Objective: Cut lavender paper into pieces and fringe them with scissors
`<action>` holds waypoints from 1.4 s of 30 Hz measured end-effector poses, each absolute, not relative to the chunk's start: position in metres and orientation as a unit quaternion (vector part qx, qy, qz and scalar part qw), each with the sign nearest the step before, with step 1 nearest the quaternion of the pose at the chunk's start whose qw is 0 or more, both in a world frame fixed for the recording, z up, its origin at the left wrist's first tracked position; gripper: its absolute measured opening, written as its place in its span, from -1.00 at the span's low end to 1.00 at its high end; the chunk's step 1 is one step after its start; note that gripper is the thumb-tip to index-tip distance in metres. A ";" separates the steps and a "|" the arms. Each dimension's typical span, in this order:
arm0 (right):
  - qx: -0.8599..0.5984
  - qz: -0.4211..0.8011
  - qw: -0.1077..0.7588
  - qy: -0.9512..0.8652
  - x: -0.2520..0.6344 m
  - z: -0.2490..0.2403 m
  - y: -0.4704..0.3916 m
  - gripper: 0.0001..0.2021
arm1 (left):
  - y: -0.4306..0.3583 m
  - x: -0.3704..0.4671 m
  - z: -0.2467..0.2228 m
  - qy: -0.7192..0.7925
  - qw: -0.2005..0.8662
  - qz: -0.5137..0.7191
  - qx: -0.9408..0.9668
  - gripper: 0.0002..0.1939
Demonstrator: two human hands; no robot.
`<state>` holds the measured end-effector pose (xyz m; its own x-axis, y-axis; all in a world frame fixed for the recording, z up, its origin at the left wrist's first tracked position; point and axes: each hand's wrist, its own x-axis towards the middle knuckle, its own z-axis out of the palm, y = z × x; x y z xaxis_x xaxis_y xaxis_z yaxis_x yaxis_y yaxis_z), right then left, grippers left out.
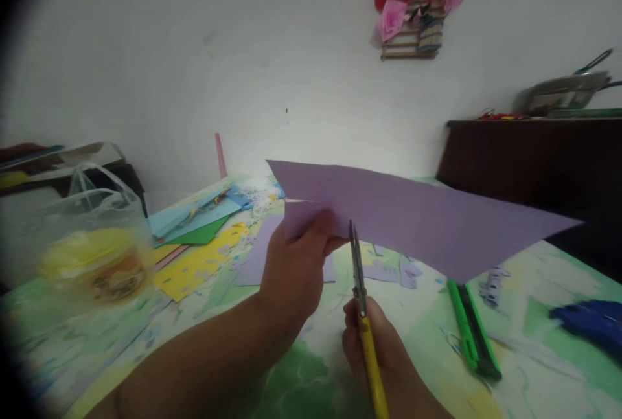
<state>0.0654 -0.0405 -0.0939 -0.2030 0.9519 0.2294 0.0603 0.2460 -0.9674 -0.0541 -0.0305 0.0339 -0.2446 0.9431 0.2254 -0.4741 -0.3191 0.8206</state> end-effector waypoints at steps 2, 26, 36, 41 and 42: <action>-0.405 0.468 0.472 -0.627 0.064 -0.090 -0.044 -0.61 | -0.031 -0.055 0.038 0.307 0.494 0.728 0.363 -0.86; -0.373 0.509 0.452 -0.631 0.057 -0.085 -0.046 -0.62 | -0.023 -0.060 0.038 0.297 0.500 0.737 0.343 -0.93; -0.422 0.536 0.433 -0.589 0.059 -0.086 -0.049 -0.61 | -0.019 -0.057 0.033 0.304 0.511 0.722 0.354 -0.93; -0.431 0.498 0.443 -0.608 0.062 -0.087 -0.049 -0.60 | -0.021 -0.057 0.033 0.324 0.499 0.707 0.383 -0.95; -0.430 0.476 0.460 -0.614 0.061 -0.087 -0.048 -0.61 | -0.022 -0.057 0.034 0.326 0.497 0.703 0.389 -0.95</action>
<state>0.0615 -0.0485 -0.0866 -0.2070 0.9661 0.1544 0.0903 0.1760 -0.9802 -0.0568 -0.0217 0.0337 -0.2022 0.9535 0.2236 -0.4457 -0.2929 0.8459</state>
